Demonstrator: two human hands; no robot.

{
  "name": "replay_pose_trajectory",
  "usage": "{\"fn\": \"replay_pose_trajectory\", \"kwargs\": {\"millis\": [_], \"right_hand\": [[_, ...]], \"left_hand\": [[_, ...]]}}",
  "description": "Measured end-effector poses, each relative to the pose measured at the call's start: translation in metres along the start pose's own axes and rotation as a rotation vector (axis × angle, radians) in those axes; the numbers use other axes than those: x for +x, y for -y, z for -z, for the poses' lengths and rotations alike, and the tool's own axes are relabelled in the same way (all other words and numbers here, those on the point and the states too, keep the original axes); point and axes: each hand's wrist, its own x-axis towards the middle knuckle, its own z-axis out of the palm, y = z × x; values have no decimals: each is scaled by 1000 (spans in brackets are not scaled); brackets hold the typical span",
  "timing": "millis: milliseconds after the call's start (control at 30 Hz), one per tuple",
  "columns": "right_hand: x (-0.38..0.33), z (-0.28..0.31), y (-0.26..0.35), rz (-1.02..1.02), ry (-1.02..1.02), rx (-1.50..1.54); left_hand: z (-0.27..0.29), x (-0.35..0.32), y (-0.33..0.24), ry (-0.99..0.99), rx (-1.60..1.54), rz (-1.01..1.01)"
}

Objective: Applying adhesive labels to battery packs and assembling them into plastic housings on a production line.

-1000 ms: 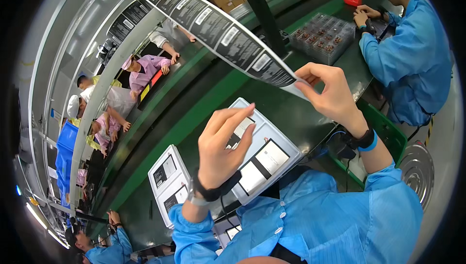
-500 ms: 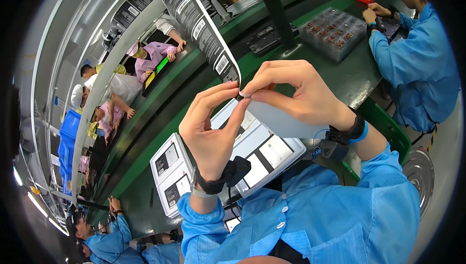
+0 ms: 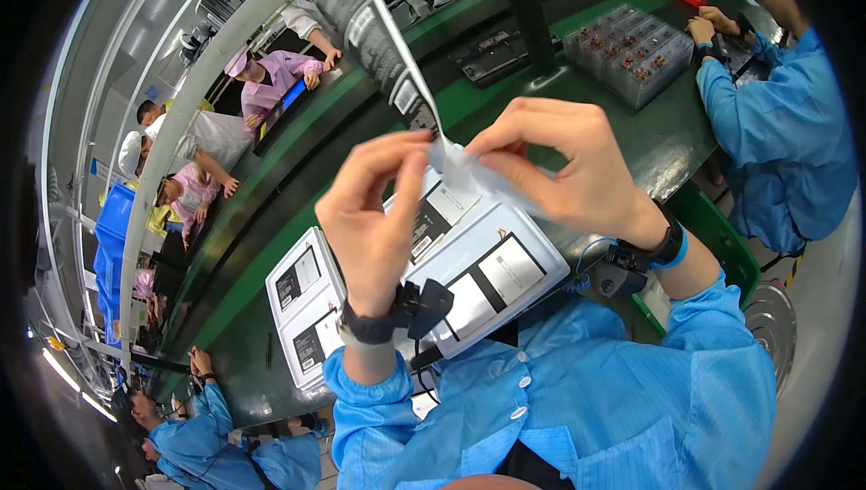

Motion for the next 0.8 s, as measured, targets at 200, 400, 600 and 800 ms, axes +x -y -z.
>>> {"fn": "replay_pose_trajectory", "kwargs": {"millis": [200, 400, 600, 800], "right_hand": [[-20, 22, -11, -116, -184, -223], [-37, 37, -8, 2, -393, -677], [-50, -40, 5, -296, 75, 363], [-67, -105, -18, -769, 435, 1008]], "left_hand": [[45, 13, 34, -302, -36, 156], [88, 5, 38, -118, 214, -28], [89, -17, 22, 133, 378, -230], [103, -41, 25, 165, 375, -196]]}}
